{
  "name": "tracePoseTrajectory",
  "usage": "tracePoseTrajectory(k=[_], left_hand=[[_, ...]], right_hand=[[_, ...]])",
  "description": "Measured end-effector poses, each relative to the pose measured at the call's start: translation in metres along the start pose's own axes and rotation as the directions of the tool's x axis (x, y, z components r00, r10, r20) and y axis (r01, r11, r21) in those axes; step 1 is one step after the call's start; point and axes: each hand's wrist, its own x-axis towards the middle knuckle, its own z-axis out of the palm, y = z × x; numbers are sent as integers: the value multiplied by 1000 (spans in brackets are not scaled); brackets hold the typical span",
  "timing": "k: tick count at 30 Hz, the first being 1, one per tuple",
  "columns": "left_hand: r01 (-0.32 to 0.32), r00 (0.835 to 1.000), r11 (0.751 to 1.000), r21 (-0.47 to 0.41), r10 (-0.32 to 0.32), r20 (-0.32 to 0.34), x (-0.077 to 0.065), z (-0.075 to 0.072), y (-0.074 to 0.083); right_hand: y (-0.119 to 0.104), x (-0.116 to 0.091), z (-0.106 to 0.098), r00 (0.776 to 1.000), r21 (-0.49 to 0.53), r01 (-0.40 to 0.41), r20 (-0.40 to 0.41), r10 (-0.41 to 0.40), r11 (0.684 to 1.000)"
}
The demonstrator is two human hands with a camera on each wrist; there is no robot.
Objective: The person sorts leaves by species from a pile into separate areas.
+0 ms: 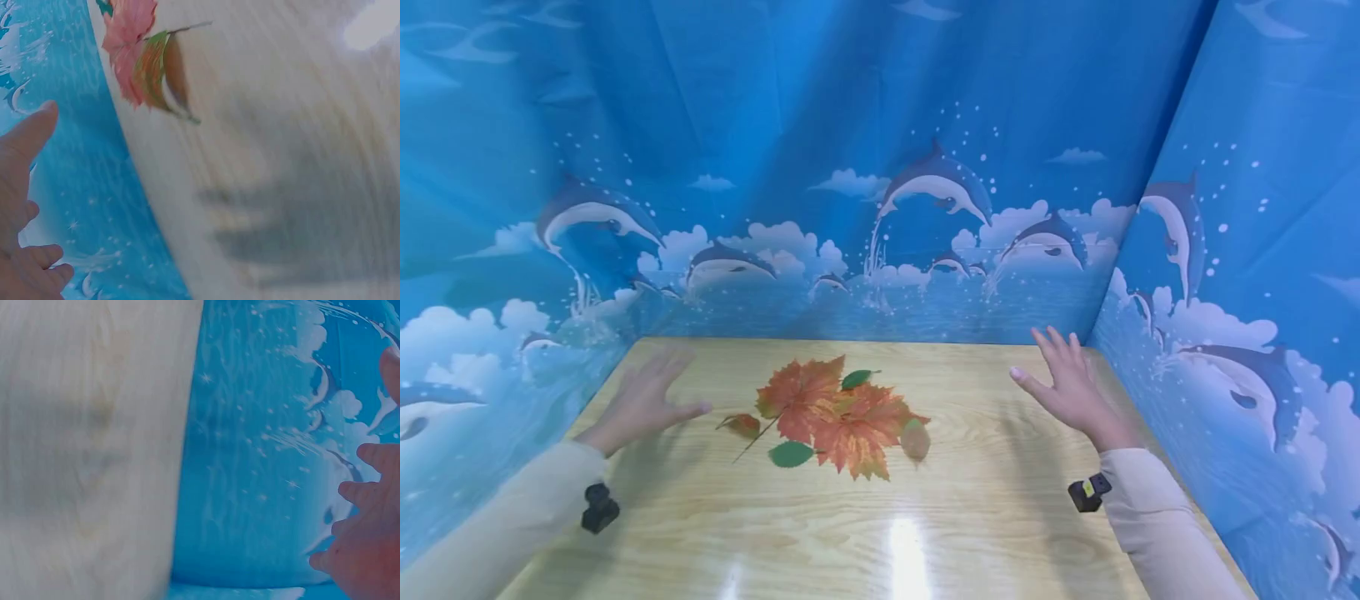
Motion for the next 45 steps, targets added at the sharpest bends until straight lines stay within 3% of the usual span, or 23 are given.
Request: tracePoseTrajectory(k=[6,12,18,24,28,33,39,45], left_hand=[[-35,999,998,-42,33,-43,-4,21,-1],[-43,998,996,-76,39,-55,-10,43,-2],[-2,1000,980,-197,-4,-29,-15,59,-2],[34,998,959,-280,-49,-45,-15,75,-2],[54,995,930,-362,-80,-56,-16,88,-6],[49,990,896,-441,-102,-98,-15,101,-7],[25,987,908,-418,-88,-132,-11,111,-6],[52,984,898,-436,-120,-131,-8,115,-6]], right_hand=[[3,-5,35,1000,158,0,5,-1,987],[3,-11,72,1000,223,-10,3,10,975],[-3,-18,101,1000,262,-17,7,16,965],[-13,-22,125,1000,289,-12,29,4,957],[-19,-24,138,996,361,-80,64,61,929],[-28,-25,154,986,477,-163,96,133,864],[-37,-22,172,987,559,-154,61,146,815],[-46,-15,184,981,576,-128,-43,186,807]])
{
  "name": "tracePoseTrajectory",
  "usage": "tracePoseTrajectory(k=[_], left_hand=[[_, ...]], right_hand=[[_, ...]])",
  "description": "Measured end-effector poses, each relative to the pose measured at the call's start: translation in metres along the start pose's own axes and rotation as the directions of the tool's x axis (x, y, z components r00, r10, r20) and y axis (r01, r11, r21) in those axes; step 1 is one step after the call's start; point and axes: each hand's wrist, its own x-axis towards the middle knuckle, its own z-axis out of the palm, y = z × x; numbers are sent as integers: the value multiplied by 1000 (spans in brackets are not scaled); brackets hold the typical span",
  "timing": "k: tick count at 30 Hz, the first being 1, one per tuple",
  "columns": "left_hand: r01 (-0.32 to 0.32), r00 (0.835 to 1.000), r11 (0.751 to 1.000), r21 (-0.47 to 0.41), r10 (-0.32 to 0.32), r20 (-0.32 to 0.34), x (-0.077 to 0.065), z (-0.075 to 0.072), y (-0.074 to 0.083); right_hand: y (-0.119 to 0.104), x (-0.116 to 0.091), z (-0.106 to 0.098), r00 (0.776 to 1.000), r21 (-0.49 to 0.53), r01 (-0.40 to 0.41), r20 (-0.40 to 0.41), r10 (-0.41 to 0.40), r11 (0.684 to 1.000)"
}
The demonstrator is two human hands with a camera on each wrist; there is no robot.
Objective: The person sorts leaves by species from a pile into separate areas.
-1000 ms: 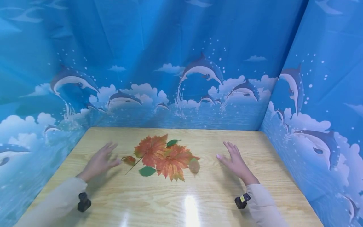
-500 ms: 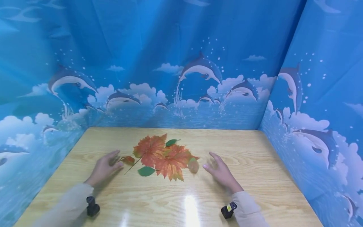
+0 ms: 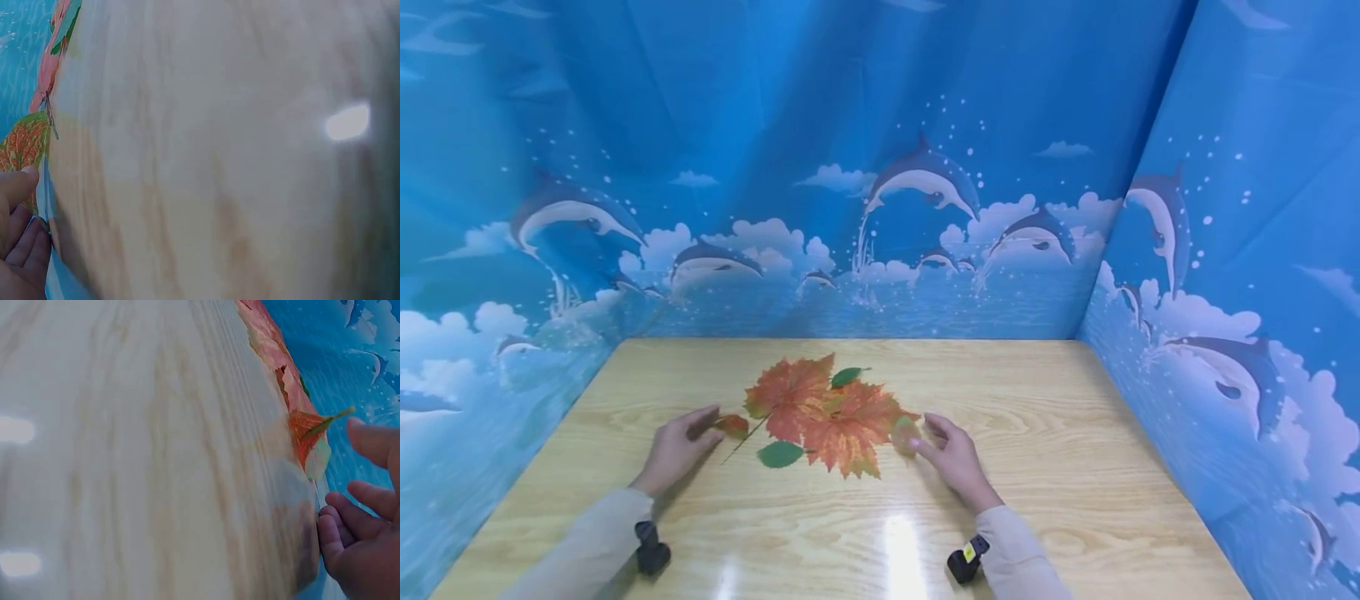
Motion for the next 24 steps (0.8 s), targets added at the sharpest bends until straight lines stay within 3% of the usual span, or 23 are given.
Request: tracePoseTrajectory(k=[6,16,24], left_hand=[[34,999,999,-29,-35,-38,0,1,-1],[6,991,1000,23,-3,-135,2,5,-2],[93,981,995,25,-87,-172,6,7,2]], right_hand=[[-7,6,11,996,-55,-56,-78,51,997],[-11,19,17,991,-142,-71,-126,54,987],[-11,23,19,990,-191,-68,-131,43,979]])
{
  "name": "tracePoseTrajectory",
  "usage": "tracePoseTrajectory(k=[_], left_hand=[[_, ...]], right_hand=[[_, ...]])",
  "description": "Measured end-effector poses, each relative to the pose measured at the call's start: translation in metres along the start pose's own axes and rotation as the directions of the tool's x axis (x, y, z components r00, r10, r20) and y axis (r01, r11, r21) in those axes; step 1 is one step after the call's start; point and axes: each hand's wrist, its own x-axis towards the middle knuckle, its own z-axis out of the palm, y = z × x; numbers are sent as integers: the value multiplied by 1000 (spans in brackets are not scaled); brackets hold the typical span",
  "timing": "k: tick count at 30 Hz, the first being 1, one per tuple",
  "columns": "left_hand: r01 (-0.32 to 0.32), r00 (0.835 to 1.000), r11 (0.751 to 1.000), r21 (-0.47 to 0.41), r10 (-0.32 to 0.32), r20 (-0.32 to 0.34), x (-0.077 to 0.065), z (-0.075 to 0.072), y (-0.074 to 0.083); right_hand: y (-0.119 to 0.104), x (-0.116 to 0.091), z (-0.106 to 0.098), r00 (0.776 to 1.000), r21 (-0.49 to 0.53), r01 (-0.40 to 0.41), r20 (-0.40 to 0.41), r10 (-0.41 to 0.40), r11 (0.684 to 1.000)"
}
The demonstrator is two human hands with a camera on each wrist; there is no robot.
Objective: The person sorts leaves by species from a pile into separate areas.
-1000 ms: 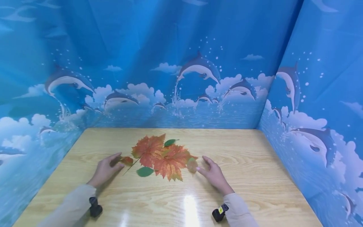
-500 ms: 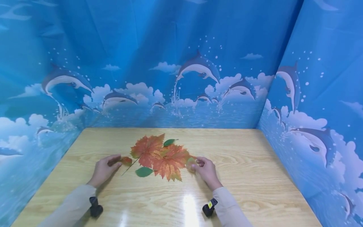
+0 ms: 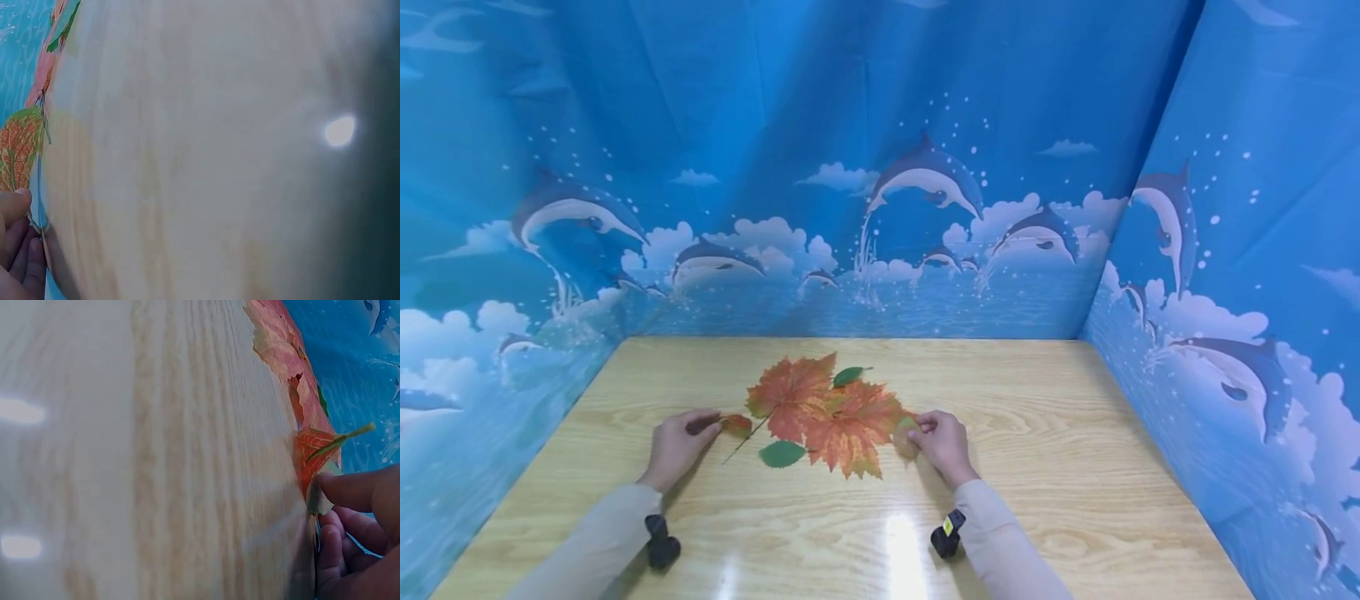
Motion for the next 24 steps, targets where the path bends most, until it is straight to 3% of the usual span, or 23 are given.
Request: tracePoseTrajectory(k=[12,24], left_hand=[[-9,999,1000,6,9,-50,0,2,-2],[-9,999,1000,-8,8,-39,-1,2,-1]], right_hand=[[-2,0,-4,1000,-12,-21,13,21,1000],[-3,1,-8,998,20,-54,46,53,998]])
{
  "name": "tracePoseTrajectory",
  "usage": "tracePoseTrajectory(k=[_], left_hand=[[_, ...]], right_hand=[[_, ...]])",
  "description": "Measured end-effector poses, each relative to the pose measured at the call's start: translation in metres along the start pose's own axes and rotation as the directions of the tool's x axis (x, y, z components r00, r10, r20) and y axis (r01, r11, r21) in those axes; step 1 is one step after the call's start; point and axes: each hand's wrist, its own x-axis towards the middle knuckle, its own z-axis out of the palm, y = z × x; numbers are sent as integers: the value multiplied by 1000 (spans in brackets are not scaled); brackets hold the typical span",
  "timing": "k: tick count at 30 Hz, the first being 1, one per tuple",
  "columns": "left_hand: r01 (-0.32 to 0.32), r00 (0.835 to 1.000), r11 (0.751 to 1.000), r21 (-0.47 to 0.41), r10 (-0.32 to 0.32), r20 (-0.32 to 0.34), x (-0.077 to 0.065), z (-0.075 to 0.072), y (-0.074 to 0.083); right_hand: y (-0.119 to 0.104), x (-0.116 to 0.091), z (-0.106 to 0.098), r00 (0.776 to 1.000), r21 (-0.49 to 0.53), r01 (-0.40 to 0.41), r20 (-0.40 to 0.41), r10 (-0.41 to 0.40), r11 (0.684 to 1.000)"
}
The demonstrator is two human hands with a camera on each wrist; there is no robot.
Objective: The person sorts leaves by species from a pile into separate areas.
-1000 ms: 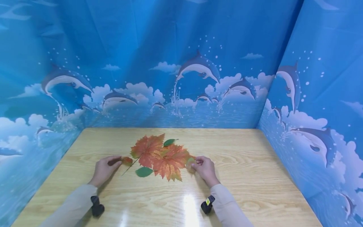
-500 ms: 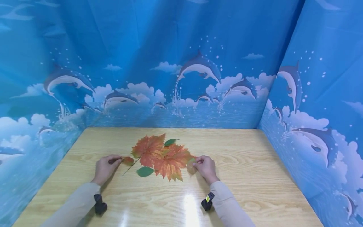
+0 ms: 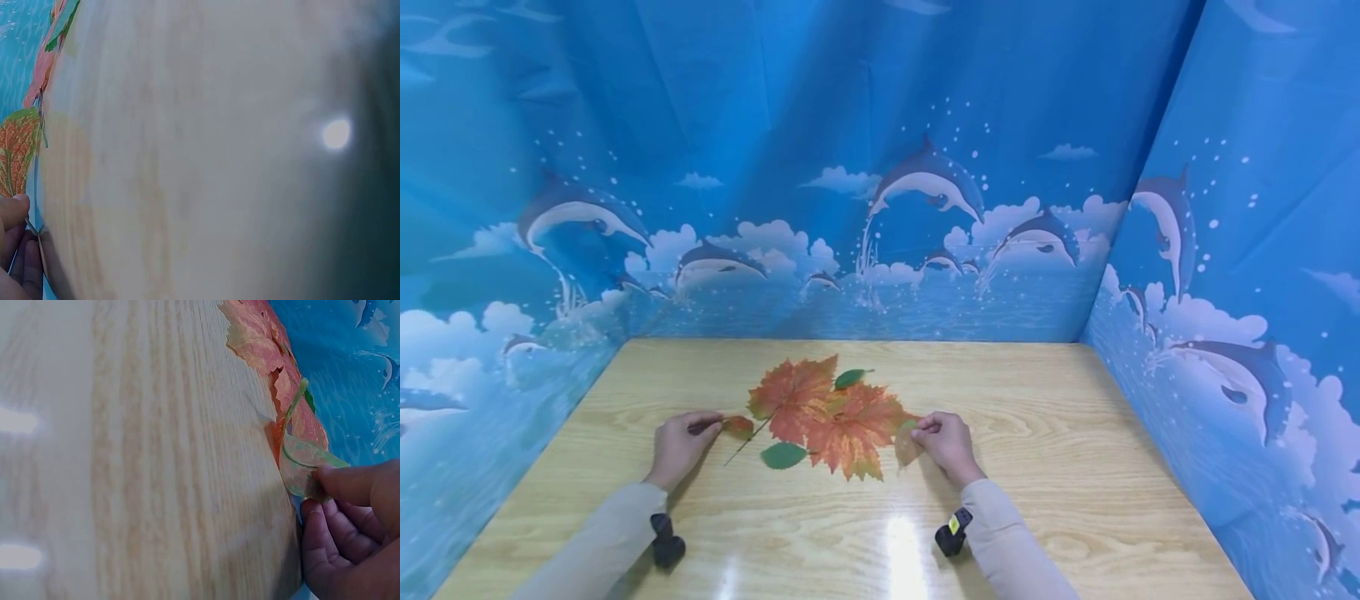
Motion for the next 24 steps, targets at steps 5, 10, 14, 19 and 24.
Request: tracePoseTrajectory(k=[5,10,14,19,24], left_hand=[[7,1000,1000,-1,-7,-1,-1,0,2],[10,1000,1000,4,-10,5,0,1,3],[8,1000,1000,-3,-8,9,0,1,2],[6,1000,1000,0,-6,2,1,2,1],[-4,1000,1000,7,4,-13,1,3,1]], right_hand=[[0,-1,0,1000,0,-7,-4,7,1000],[0,0,0,1000,2,-15,-13,15,1000],[1,0,-1,999,14,-27,-16,27,1000],[1,1,0,999,14,-32,-13,32,999],[-1,1,-2,999,37,-33,-3,33,999]])
